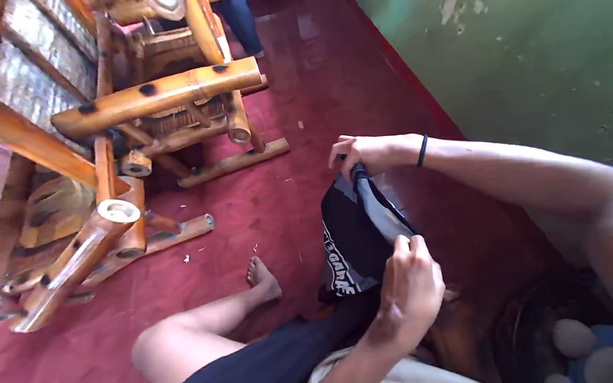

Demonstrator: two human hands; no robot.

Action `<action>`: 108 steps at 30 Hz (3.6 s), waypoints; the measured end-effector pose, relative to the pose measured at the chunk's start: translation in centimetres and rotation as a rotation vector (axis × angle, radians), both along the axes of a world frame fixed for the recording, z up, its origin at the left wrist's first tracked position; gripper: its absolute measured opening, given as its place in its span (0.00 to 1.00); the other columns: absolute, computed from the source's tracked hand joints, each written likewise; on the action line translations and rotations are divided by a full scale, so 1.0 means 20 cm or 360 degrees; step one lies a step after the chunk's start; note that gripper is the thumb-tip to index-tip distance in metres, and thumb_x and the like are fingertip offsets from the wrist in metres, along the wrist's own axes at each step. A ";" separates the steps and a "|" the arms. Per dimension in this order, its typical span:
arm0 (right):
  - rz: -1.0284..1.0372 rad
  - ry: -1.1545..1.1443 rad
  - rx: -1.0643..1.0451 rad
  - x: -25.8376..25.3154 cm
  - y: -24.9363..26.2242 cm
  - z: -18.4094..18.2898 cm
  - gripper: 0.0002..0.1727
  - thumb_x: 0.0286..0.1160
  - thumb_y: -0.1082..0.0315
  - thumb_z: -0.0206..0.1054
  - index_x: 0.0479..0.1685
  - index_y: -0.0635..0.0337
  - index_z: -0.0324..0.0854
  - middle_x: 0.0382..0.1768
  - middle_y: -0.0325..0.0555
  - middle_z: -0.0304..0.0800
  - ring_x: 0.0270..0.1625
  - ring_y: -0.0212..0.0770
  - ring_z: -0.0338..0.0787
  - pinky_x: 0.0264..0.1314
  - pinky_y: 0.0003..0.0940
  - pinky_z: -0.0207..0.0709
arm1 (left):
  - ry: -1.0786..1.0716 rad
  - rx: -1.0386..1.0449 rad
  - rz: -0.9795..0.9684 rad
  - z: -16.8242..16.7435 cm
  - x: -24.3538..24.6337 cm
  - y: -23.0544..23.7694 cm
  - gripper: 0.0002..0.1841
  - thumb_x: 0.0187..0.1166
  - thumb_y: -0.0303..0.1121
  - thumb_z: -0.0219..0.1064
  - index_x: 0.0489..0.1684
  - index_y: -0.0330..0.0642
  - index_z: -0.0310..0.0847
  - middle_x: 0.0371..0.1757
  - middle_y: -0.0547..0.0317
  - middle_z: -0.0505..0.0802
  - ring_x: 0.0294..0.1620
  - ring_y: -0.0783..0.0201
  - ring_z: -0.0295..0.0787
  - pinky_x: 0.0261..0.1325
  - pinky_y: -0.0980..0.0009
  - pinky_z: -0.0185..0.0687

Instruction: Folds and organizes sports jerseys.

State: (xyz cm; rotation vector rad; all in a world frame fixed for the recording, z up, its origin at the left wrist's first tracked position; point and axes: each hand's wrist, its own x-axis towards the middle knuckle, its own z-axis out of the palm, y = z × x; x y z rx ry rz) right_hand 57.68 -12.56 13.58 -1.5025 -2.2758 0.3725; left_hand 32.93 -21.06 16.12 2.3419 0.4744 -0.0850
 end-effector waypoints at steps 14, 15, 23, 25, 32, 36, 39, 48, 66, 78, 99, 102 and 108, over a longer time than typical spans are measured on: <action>-0.1038 0.0316 -0.0393 -0.11 -0.42 -0.28 0.11 0.76 0.70 0.68 0.54 0.60 0.89 0.50 0.55 0.91 0.50 0.55 0.91 0.54 0.61 0.83 | -0.0344 -0.0236 0.0333 -0.51 -0.06 0.85 0.20 0.81 0.37 0.69 0.66 0.36 0.81 0.70 0.43 0.84 0.69 0.50 0.84 0.67 0.50 0.83; -0.1253 0.0510 -0.0481 -0.17 -0.44 -0.30 0.17 0.79 0.64 0.68 0.62 0.62 0.84 0.51 0.59 0.91 0.51 0.57 0.92 0.56 0.62 0.83 | -0.0244 -0.0395 0.0377 -0.59 -0.05 0.94 0.25 0.81 0.39 0.69 0.76 0.39 0.74 0.77 0.42 0.79 0.76 0.46 0.78 0.70 0.45 0.79; -0.1441 0.2292 -0.1278 -0.45 -0.60 -0.64 0.25 0.88 0.45 0.56 0.70 0.52 0.74 0.50 0.41 0.89 0.52 0.34 0.89 0.57 0.38 0.84 | -0.0010 -0.1414 0.0177 -0.94 0.06 1.15 0.28 0.81 0.34 0.65 0.80 0.35 0.66 0.62 0.49 0.88 0.57 0.64 0.87 0.64 0.64 0.84; -0.1358 0.2369 -0.1251 -0.45 -0.60 -0.61 0.17 0.89 0.56 0.57 0.67 0.54 0.73 0.46 0.38 0.89 0.49 0.30 0.90 0.55 0.33 0.85 | 0.0065 -0.1478 0.0100 -0.94 0.04 1.19 0.19 0.80 0.29 0.64 0.67 0.32 0.74 0.51 0.56 0.92 0.48 0.69 0.89 0.59 0.67 0.87; -0.1190 0.2156 -0.1292 -0.41 -0.59 -0.65 0.22 0.78 0.61 0.67 0.68 0.53 0.71 0.46 0.37 0.89 0.47 0.30 0.89 0.51 0.32 0.85 | 0.0402 -0.1276 -0.0117 -0.94 -0.05 1.36 0.15 0.75 0.30 0.71 0.55 0.33 0.82 0.49 0.60 0.93 0.50 0.72 0.90 0.63 0.67 0.84; -0.1425 0.2071 -0.1289 -0.46 -0.55 -0.50 0.23 0.80 0.68 0.68 0.72 0.59 0.71 0.48 0.43 0.88 0.47 0.32 0.90 0.54 0.33 0.85 | 0.0575 -0.0905 -0.0226 -0.80 -0.13 1.47 0.17 0.73 0.31 0.76 0.56 0.32 0.83 0.50 0.56 0.92 0.52 0.72 0.88 0.66 0.67 0.81; -0.1548 0.2024 -0.1287 -0.46 -0.55 -0.43 0.18 0.77 0.70 0.71 0.63 0.60 0.77 0.42 0.44 0.90 0.42 0.34 0.91 0.49 0.32 0.87 | 0.0616 -0.0743 -0.0231 -0.71 -0.19 1.52 0.20 0.73 0.33 0.77 0.60 0.33 0.83 0.55 0.52 0.91 0.56 0.69 0.87 0.68 0.65 0.79; -0.1394 0.1869 -0.0962 -0.36 -0.58 -0.18 0.17 0.76 0.77 0.66 0.63 0.58 0.79 0.39 0.40 0.92 0.36 0.29 0.91 0.40 0.26 0.86 | 0.0124 -0.0932 -0.0102 -0.30 -0.45 1.41 0.07 0.82 0.30 0.64 0.48 0.41 0.86 0.35 0.68 0.94 0.38 0.77 0.91 0.50 0.74 0.88; -0.0520 -0.0208 -0.0735 -0.55 0.39 -0.04 0.26 0.69 0.74 0.74 0.71 0.58 0.81 0.58 0.63 0.89 0.59 0.66 0.88 0.61 0.69 0.78 | 0.0149 -0.0617 0.1172 -0.38 -1.32 0.33 0.17 0.88 0.33 0.60 0.62 0.25 0.79 0.47 0.41 0.93 0.45 0.60 0.94 0.55 0.58 0.90; -0.1362 0.0318 -0.0743 -0.99 0.02 -0.20 0.44 0.71 0.38 0.73 0.78 0.60 0.70 0.57 0.65 0.85 0.55 0.64 0.89 0.55 0.65 0.81 | 0.0142 0.0062 0.1209 -0.37 -1.00 0.98 0.34 0.87 0.51 0.60 0.79 0.27 0.69 0.67 0.27 0.85 0.69 0.37 0.84 0.73 0.41 0.76; -0.1241 0.0788 -0.0814 -0.77 0.02 -0.38 0.16 0.81 0.60 0.70 0.56 0.64 0.83 0.39 0.53 0.90 0.37 0.48 0.90 0.46 0.52 0.85 | -0.0678 -0.0217 0.1761 -0.54 -0.97 1.15 0.12 0.85 0.29 0.64 0.35 0.30 0.89 0.36 0.55 0.91 0.42 0.73 0.84 0.53 0.72 0.79; -0.1281 0.1013 -0.0738 -0.78 0.03 -0.42 0.18 0.83 0.57 0.69 0.59 0.62 0.82 0.38 0.48 0.90 0.39 0.43 0.88 0.48 0.48 0.82 | -0.0736 0.0182 0.1556 -0.49 -0.96 1.13 0.12 0.83 0.28 0.65 0.37 0.27 0.91 0.41 0.48 0.90 0.44 0.71 0.84 0.51 0.77 0.78; -0.1258 0.1230 -0.0396 -0.80 0.03 -0.45 0.08 0.81 0.67 0.69 0.44 0.64 0.79 0.26 0.45 0.81 0.25 0.36 0.80 0.30 0.34 0.77 | -0.1073 -0.1168 0.1961 -0.38 -0.88 1.10 0.14 0.91 0.30 0.52 0.57 0.31 0.81 0.53 0.52 0.91 0.56 0.65 0.89 0.64 0.64 0.84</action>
